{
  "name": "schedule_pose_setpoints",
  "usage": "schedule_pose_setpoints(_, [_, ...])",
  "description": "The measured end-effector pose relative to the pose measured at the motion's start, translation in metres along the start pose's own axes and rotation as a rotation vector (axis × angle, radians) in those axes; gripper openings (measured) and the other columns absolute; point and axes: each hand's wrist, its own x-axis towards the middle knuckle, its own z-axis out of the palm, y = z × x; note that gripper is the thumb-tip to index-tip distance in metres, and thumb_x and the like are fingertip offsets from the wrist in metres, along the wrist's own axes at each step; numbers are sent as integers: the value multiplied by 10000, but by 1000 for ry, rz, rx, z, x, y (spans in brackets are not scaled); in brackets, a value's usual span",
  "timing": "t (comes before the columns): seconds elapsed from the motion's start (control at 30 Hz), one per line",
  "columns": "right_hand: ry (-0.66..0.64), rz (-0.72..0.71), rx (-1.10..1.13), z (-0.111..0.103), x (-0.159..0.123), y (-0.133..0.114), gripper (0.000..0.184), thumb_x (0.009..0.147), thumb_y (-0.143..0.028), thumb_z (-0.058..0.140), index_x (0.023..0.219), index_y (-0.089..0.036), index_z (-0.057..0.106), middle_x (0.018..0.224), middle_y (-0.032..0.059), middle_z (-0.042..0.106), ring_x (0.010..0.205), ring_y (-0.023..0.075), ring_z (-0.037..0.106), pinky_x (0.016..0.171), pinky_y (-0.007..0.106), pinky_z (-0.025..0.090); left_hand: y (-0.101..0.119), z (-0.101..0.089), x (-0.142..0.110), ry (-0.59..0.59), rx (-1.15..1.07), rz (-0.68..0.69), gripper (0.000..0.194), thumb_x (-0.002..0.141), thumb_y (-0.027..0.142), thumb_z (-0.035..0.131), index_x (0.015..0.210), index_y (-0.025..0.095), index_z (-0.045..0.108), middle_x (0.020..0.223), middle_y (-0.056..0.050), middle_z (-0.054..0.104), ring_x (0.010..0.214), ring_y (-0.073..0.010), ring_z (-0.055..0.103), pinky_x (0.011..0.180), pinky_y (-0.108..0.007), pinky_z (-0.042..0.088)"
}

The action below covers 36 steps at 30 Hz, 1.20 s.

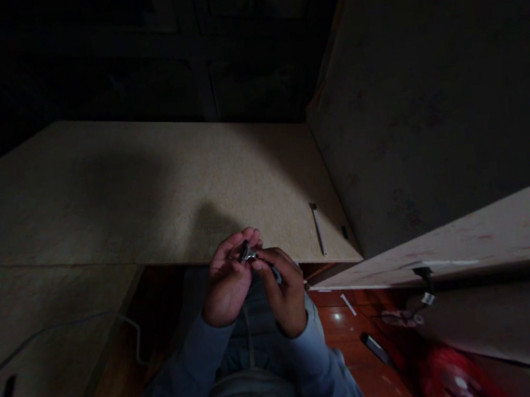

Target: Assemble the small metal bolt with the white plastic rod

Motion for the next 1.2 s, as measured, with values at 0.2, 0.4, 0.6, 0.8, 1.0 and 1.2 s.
schedule_pose_setpoints(0.2, [-8,21,5,0,0,-1,179,922,-195,648,1054,-266,747,982,38,740,920,186,686,834,329,537,-1,-3,-1,-18,4,-19,427,725,348,860,1120,255,727,1243,-79,722,1252,-292,615,1141,-477,401])
schedule_pose_setpoints(0.4, [-12,52,41,-1,0,2,198,905,-188,671,1054,-280,762,996,35,756,924,190,700,838,335,547,0,-6,-2,-40,31,-12,415,750,344,841,1140,261,726,1251,-77,719,1243,-287,621,1124,-469,421])
schedule_pose_setpoints(0.6, [-15,86,58,-3,1,1,189,893,-202,685,1035,-288,774,971,25,761,881,185,706,822,335,559,2,-7,-4,-51,76,-33,414,767,356,826,1156,261,719,1269,-91,708,1251,-298,614,1119,-474,422])
schedule_pose_setpoints(0.8, [-7,115,59,0,-2,6,181,908,-232,665,1052,-278,766,958,28,748,859,177,694,801,324,556,8,-5,-5,-10,154,-48,415,805,358,791,1185,223,696,1296,-127,687,1242,-302,619,1065,-455,481])
schedule_pose_setpoints(1.0, [25,132,108,3,-4,9,157,918,-268,649,1027,-266,762,959,32,751,868,180,692,806,326,554,16,-4,-6,-4,245,-55,405,827,319,772,1209,221,681,1311,-130,678,1174,-272,665,991,-389,538])
schedule_pose_setpoints(1.2, [37,141,133,4,-3,11,137,907,-258,664,1008,-265,756,923,23,748,832,168,687,779,306,547,21,-7,-8,2,293,-55,364,837,321,761,1178,212,695,1277,-130,698,1146,-266,682,979,-372,543])
